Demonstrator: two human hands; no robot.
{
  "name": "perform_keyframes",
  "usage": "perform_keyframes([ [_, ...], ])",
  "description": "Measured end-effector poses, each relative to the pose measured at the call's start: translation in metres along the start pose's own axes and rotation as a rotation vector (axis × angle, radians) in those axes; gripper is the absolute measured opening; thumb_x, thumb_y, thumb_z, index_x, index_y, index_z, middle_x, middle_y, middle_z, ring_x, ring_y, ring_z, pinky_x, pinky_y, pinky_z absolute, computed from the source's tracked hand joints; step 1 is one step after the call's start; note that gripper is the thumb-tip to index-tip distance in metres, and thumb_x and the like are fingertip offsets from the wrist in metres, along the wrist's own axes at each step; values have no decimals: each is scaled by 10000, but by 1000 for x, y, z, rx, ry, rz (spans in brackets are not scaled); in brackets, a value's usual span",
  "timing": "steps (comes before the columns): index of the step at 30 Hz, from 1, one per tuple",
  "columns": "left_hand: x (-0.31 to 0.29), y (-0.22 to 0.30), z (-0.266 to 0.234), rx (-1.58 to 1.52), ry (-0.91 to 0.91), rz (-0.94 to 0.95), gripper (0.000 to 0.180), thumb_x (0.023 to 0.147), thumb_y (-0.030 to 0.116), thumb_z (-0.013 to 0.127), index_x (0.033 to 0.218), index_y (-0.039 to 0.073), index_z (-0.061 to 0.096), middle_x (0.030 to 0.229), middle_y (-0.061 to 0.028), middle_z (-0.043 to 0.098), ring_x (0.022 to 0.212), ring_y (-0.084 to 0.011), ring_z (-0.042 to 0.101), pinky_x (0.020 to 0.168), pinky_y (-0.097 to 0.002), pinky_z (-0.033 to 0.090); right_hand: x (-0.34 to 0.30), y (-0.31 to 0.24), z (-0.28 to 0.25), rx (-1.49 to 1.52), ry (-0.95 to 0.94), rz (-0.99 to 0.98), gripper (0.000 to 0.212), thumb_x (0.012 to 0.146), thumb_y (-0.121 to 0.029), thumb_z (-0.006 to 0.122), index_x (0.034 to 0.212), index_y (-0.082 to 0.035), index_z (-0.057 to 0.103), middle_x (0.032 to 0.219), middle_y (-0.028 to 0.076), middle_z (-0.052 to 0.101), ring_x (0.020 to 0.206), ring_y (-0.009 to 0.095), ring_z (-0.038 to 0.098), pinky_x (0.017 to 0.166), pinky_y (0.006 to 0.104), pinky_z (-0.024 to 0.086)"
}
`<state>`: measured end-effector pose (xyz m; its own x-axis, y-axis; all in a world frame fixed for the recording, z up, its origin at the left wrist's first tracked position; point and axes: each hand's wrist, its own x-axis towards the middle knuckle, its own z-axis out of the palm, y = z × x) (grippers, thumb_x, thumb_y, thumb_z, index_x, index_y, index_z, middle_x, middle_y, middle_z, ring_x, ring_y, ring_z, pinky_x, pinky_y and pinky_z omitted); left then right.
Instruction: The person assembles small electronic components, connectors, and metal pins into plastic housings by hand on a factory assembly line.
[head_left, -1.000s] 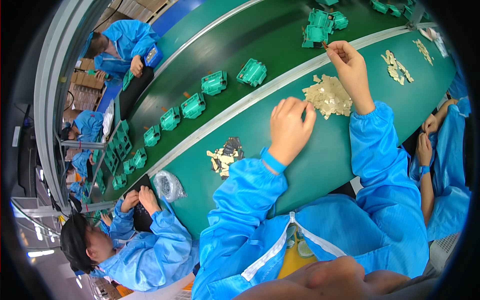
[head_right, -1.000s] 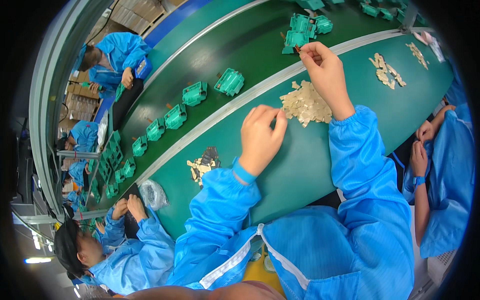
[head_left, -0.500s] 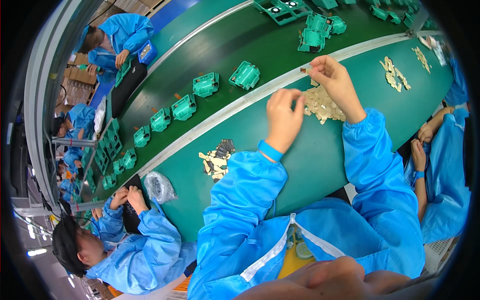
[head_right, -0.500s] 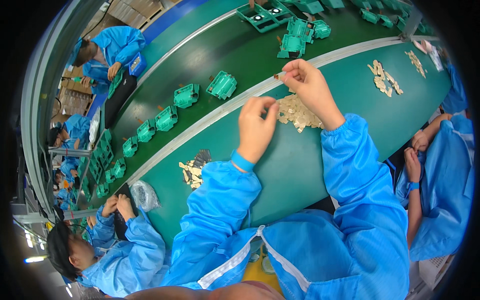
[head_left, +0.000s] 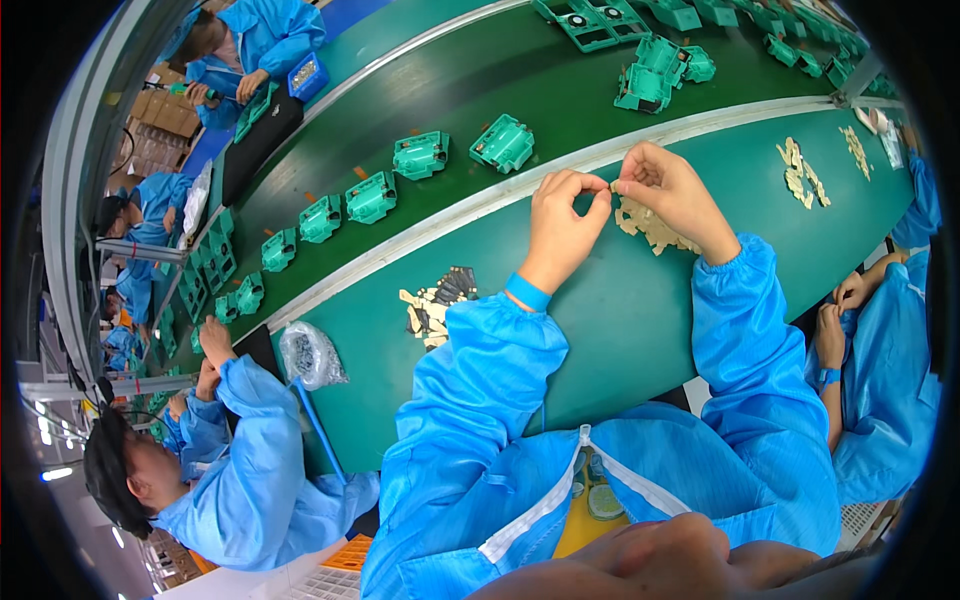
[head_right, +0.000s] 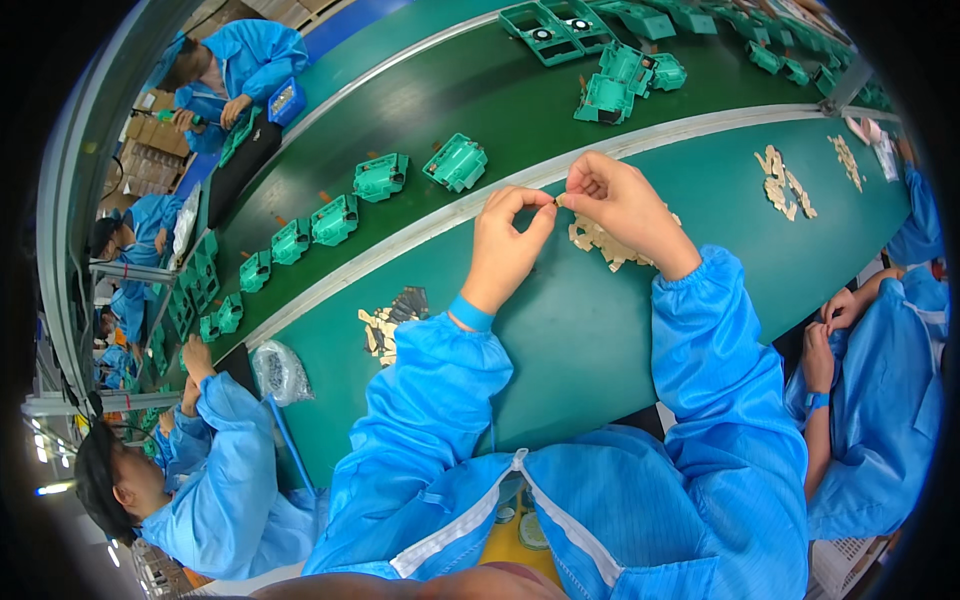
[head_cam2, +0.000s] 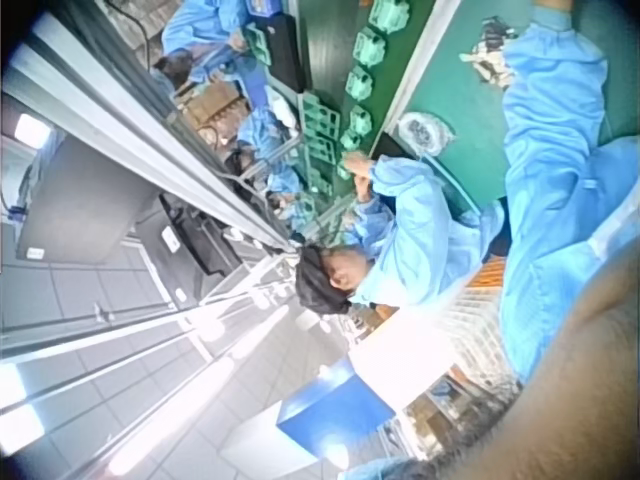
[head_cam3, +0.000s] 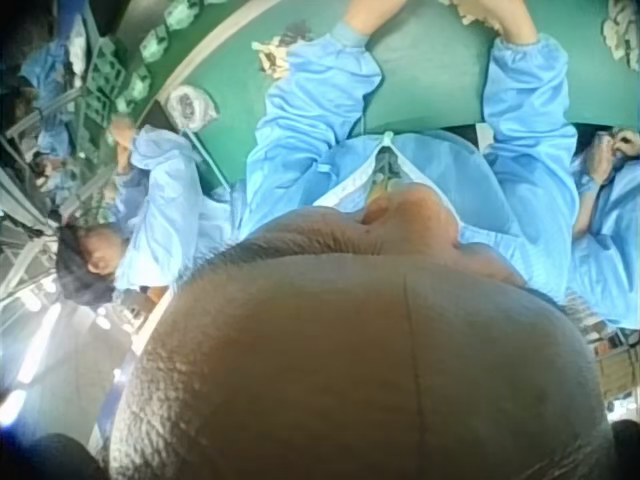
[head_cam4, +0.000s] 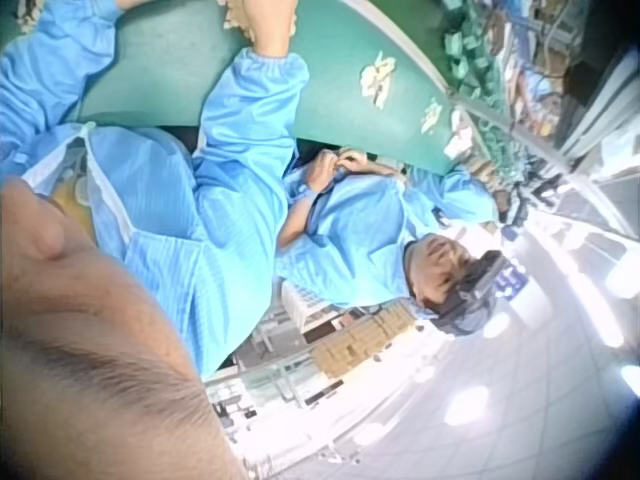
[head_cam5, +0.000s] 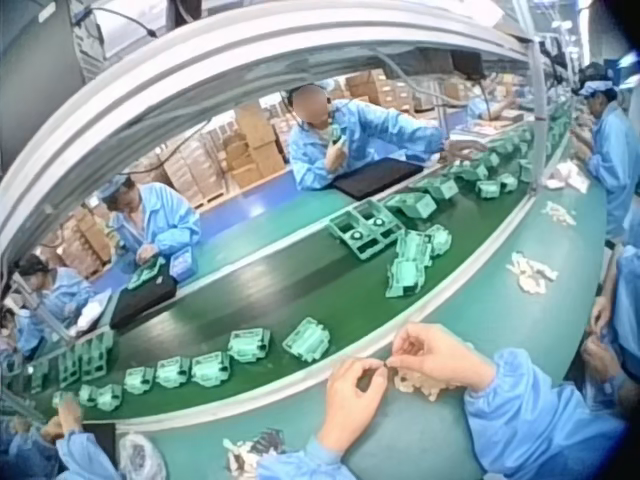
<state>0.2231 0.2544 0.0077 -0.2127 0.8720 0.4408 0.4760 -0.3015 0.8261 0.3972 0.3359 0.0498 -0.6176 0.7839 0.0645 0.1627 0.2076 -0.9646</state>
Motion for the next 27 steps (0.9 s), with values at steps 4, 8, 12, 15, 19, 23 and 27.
perform_keyframes([
  [4,0,1,3,-16,-7,-11,122,871,120,724,926,11,718,923,-94,702,897,-226,640,832,-356,506,0,2,-3,-2,-4,-1,149,921,-52,726,948,-21,582,876,3,613,818,72,586,731,260,508],
  [8,0,-1,8,-20,32,-15,123,874,112,721,930,4,716,928,-94,704,910,-226,647,832,-355,509,1,3,-2,-236,75,-176,136,892,-63,741,904,-7,617,832,26,597,758,120,592,699,291,522],
  [12,2,-1,9,13,92,40,120,867,102,723,931,1,713,927,-94,705,922,-248,648,840,-366,510,-3,5,6,-407,157,-349,121,871,-72,738,904,10,657,825,67,596,732,187,611,694,321,531],
  [15,3,0,11,88,116,104,105,851,93,725,919,13,713,929,-94,705,926,-271,639,846,-384,507,-1,12,4,-354,119,-347,126,866,-75,724,935,22,681,842,104,610,739,239,633,693,343,539],
  [19,4,-1,15,150,128,144,82,831,79,725,897,33,712,914,-85,700,916,-289,626,826,-396,501,0,12,3,-366,113,-326,119,859,-72,706,905,35,684,841,125,617,743,253,643,671,362,531],
  [23,4,-3,18,250,135,232,71,811,89,727,876,72,705,900,-54,681,906,-277,611,813,-403,450,-1,10,1,-405,114,-319,130,848,-85,701,872,42,685,807,134,617,717,273,634,657,380,519],
  [27,5,0,20,311,130,280,75,802,101,727,870,83,700,901,-41,665,922,-266,602,833,-405,420,-1,10,-3,-404,101,-307,134,841,-89,693,866,43,690,791,136,620,702,277,629,651,382,515],
])
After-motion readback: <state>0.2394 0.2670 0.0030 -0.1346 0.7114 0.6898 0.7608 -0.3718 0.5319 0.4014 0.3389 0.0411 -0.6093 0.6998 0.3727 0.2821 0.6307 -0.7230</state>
